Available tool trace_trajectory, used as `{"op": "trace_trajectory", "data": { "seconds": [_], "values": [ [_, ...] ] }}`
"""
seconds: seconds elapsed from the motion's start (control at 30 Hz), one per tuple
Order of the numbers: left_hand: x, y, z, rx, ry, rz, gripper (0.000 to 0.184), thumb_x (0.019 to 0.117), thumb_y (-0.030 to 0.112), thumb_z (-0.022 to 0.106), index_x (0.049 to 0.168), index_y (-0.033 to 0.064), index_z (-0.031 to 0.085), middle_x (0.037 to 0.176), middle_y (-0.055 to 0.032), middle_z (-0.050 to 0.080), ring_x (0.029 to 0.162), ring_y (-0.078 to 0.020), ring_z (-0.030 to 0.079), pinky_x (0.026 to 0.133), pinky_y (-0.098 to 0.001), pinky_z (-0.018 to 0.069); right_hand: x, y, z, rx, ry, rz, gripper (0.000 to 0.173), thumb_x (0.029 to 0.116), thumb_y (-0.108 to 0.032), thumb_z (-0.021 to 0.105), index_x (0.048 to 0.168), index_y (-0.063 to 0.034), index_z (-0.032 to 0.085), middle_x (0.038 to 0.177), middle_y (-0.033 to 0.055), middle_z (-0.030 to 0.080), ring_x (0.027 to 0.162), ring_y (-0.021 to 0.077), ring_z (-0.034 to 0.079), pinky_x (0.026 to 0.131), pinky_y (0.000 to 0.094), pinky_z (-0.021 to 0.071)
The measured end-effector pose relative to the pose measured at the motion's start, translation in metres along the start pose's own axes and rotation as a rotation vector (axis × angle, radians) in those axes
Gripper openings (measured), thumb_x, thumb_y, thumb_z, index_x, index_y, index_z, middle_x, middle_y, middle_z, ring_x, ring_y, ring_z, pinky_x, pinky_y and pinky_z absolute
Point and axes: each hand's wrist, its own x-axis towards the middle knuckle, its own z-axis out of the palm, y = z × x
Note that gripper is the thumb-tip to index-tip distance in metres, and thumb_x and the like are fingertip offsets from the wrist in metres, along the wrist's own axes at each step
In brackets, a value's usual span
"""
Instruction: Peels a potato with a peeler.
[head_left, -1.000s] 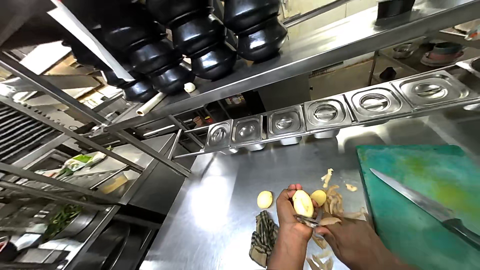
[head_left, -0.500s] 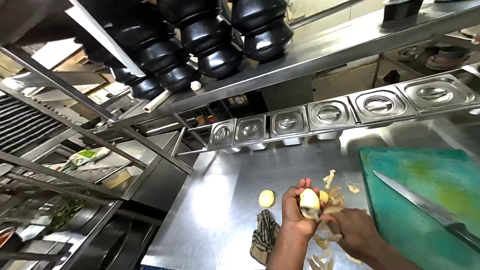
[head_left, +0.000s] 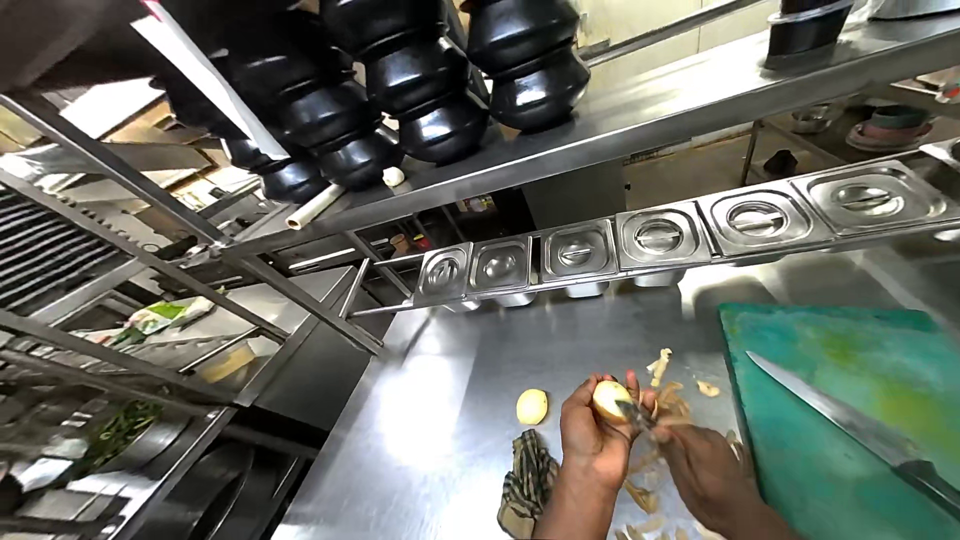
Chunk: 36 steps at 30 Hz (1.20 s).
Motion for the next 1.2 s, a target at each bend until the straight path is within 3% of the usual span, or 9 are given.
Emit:
{"op": "trace_trajectory", "data": {
  "seconds": [0.1,0.23,0.3,0.57,0.73,0.83,0.93,1.07,1.2],
  "values": [
    [0.002,-0.002,-0.008,0.109,-0.074,0.061,0.028,0.1096,0.023,0.044,0.128,0.0020,0.048,0.099,-0.0203,0.065,0.084,-0.0351,0.071,0.071,-0.0480,0.0632,0.023,0.003,-0.020,0.258,-0.260,0.312,0.072,0.1017,-0.071,0.031,0.087,-0.0096,0.064,0.066,0.0027,0.055,0.060,0.0167,0.056,0.055,0.0411,0.0490],
    [0.006,-0.005,-0.010,0.035,-0.071,0.035,0.029,0.1077,0.024,0.049,0.124,-0.0006,0.052,0.102,-0.0242,0.069,0.084,-0.0362,0.073,0.069,-0.0447,0.0647,0.029,-0.005,-0.019,0.612,-0.327,0.627,0.046,0.0903,-0.060,0.067,0.093,-0.0142,0.061,0.069,-0.0040,0.052,0.052,0.0079,0.048,0.048,0.0271,0.0433],
    [0.008,-0.010,-0.012,0.072,-0.028,0.037,0.028,0.1063,0.026,0.051,0.113,-0.0005,0.058,0.094,-0.0192,0.068,0.078,-0.0302,0.071,0.067,-0.0399,0.0628,0.022,-0.014,-0.017,0.423,-0.377,0.617,0.048,0.0851,-0.057,0.072,0.093,-0.0102,0.064,0.074,-0.0006,0.056,0.063,0.0138,0.054,0.059,0.0367,0.0470],
    [0.013,-0.021,-0.032,0.166,-0.328,0.270,0.027,0.0974,0.012,0.046,0.114,-0.0029,0.061,0.108,-0.0209,0.070,0.095,-0.0278,0.072,0.080,-0.0388,0.0607,0.039,-0.027,-0.026,0.111,-0.469,0.553,0.068,0.0815,-0.079,0.061,0.092,-0.0119,0.065,0.070,0.0009,0.054,0.065,0.0190,0.055,0.062,0.0442,0.0469],
    [-0.001,-0.030,-0.023,0.126,-0.237,0.364,0.032,0.1081,0.012,0.037,0.115,-0.0059,0.062,0.096,-0.0165,0.074,0.088,-0.0225,0.075,0.079,-0.0338,0.0628,0.021,-0.027,-0.004,-0.216,0.003,0.073,0.068,0.0978,-0.070,0.040,0.068,-0.0119,0.060,0.050,0.0046,0.050,0.044,0.0225,0.056,0.039,0.0428,0.0427],
    [0.000,-0.037,-0.031,0.153,-0.305,0.390,0.041,0.1101,0.018,0.031,0.119,-0.0069,0.062,0.103,-0.0185,0.075,0.096,-0.0246,0.075,0.086,-0.0356,0.0617,0.018,-0.021,-0.002,-0.381,0.101,-0.097,0.061,0.1006,-0.061,0.037,0.071,-0.0139,0.062,0.049,0.0035,0.051,0.041,0.0228,0.057,0.034,0.0420,0.0418],
    [0.004,-0.030,-0.040,0.175,-0.404,0.212,0.056,0.1133,0.036,0.022,0.138,-0.0025,0.054,0.120,-0.0210,0.071,0.108,-0.0288,0.072,0.089,-0.0378,0.0607,0.030,-0.022,-0.019,-0.362,-0.066,0.034,0.070,0.1001,-0.068,0.034,0.072,-0.0115,0.064,0.054,0.0073,0.058,0.049,0.0279,0.064,0.040,0.0481,0.0483],
    [0.005,-0.012,-0.039,0.169,-0.266,0.056,0.051,0.1118,0.043,0.031,0.118,0.0019,0.060,0.098,-0.0162,0.070,0.083,-0.0257,0.072,0.071,-0.0386,0.0632,0.046,-0.019,-0.036,-0.091,-0.563,0.435,0.076,0.0921,-0.082,0.038,0.093,-0.0098,0.064,0.072,0.0095,0.060,0.072,0.0299,0.065,0.065,0.0535,0.0513],
    [0.009,-0.012,-0.036,0.105,-0.258,0.116,0.064,0.1111,0.049,0.023,0.110,0.0001,0.064,0.090,-0.0154,0.070,0.075,-0.0236,0.071,0.065,-0.0351,0.0607,0.043,-0.024,-0.027,0.030,-0.607,0.515,0.072,0.0863,-0.081,0.052,0.096,-0.0103,0.064,0.073,0.0058,0.058,0.071,0.0251,0.061,0.066,0.0499,0.0502]
  ]
}}
